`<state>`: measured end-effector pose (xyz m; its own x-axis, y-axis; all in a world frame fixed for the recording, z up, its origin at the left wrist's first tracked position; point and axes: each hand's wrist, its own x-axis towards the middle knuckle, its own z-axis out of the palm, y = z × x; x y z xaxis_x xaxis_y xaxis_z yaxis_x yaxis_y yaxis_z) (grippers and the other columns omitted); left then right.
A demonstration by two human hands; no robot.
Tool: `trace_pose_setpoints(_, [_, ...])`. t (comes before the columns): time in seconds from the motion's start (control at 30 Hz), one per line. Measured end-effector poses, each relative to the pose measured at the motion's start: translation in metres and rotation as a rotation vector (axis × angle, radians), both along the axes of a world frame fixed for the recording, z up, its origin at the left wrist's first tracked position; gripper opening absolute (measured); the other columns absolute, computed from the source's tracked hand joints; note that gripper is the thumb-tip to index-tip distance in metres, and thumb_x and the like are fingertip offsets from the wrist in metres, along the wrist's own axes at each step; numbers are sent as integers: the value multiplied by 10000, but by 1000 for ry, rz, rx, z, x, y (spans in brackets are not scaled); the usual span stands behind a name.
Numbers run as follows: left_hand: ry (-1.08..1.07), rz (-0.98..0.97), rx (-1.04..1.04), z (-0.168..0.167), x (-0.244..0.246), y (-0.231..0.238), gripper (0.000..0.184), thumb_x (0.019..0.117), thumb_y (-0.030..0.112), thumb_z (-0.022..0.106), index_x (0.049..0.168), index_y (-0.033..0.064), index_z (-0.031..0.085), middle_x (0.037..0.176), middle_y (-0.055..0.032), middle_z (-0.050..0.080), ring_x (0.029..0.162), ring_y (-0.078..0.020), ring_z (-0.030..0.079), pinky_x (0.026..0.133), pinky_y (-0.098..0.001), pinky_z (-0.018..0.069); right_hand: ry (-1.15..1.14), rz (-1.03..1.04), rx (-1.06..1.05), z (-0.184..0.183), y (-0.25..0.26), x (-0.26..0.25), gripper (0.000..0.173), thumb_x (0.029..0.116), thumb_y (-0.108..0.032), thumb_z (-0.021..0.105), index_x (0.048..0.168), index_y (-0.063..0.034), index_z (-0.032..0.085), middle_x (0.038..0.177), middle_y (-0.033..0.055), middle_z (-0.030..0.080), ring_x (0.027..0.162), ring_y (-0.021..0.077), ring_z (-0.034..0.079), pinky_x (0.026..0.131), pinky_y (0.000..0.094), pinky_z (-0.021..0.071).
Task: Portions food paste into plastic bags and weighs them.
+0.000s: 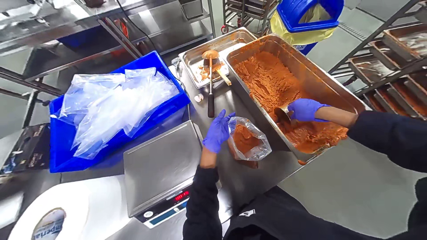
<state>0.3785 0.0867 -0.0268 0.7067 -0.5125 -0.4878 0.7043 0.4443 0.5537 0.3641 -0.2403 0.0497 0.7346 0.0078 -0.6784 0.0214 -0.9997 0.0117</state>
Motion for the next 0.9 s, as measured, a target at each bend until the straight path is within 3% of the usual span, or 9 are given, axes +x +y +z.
trace_pose_setpoints(0.17, [27, 8, -14, 1, 0, -5, 568, 1111, 451, 216, 1268, 36, 570, 859, -69, 688, 661, -125, 670, 588, -250, 577, 47, 49, 99, -35, 34, 1, 221, 931, -194, 673, 911, 26, 675, 949, 262, 666, 957, 462, 649, 763, 671, 477])
trace_pose_setpoints(0.3, [-26, -26, 10, 2, 0, -4, 590, 1109, 465, 186, 1305, 43, 548, 894, -74, 700, 686, -125, 679, 578, -248, 572, 8, -18, 286, -23, 29, -12, 233, 895, -193, 742, 804, 11, 675, 796, 189, 637, 803, 371, 627, 698, 597, 460])
trace_pose_setpoints(0.43, [-23, -3, 49, 3, -2, -4, 579, 1109, 463, 198, 1304, 41, 545, 883, -71, 693, 668, -125, 668, 569, -256, 565, -186, -399, 538, 13, -13, -43, 158, 867, -115, 783, 804, -11, 683, 707, 73, 596, 675, 178, 547, 668, 426, 444])
trace_pose_setpoints(0.53, [-54, -5, 85, 2, -2, -4, 595, 1110, 461, 177, 1322, 42, 543, 904, -69, 701, 699, -123, 679, 602, -262, 575, -478, -815, 750, 36, -33, -76, 80, 876, -36, 740, 825, -28, 679, 694, 14, 622, 619, 81, 565, 627, 290, 497])
trace_pose_setpoints(0.6, [-50, 1, 103, 3, -4, -5, 593, 1109, 461, 180, 1319, 48, 549, 897, -67, 695, 666, -115, 662, 568, -248, 558, -692, -1009, 909, 45, -44, -96, 125, 883, 3, 697, 793, -68, 645, 632, -44, 607, 541, 26, 545, 545, 206, 487])
trace_pose_setpoints(0.67, [-42, 6, 111, 6, -4, -7, 574, 1107, 463, 195, 1304, 59, 551, 892, -59, 695, 644, -107, 657, 547, -236, 550, -860, -1100, 1041, 52, -55, -110, 186, 900, 15, 677, 763, -102, 632, 558, -91, 561, 457, -12, 468, 461, 155, 412])
trace_pose_setpoints(0.77, [-39, 19, 111, 3, -5, -5, 551, 1107, 451, 217, 1306, 63, 553, 900, -58, 699, 641, -107, 659, 541, -240, 556, -1037, -1156, 1111, 58, -69, -127, 217, 895, -29, 712, 737, -134, 607, 520, -100, 511, 411, -14, 398, 413, 149, 351])
trace_pose_setpoints(0.9, [-29, 32, 120, 2, -6, -3, 563, 1103, 471, 225, 1308, 61, 553, 835, -46, 684, 627, -104, 658, 549, -242, 562, -1159, -1231, 1134, 56, -84, -151, 226, 932, -66, 673, 739, -162, 604, 532, -114, 526, 407, -25, 404, 403, 137, 349])
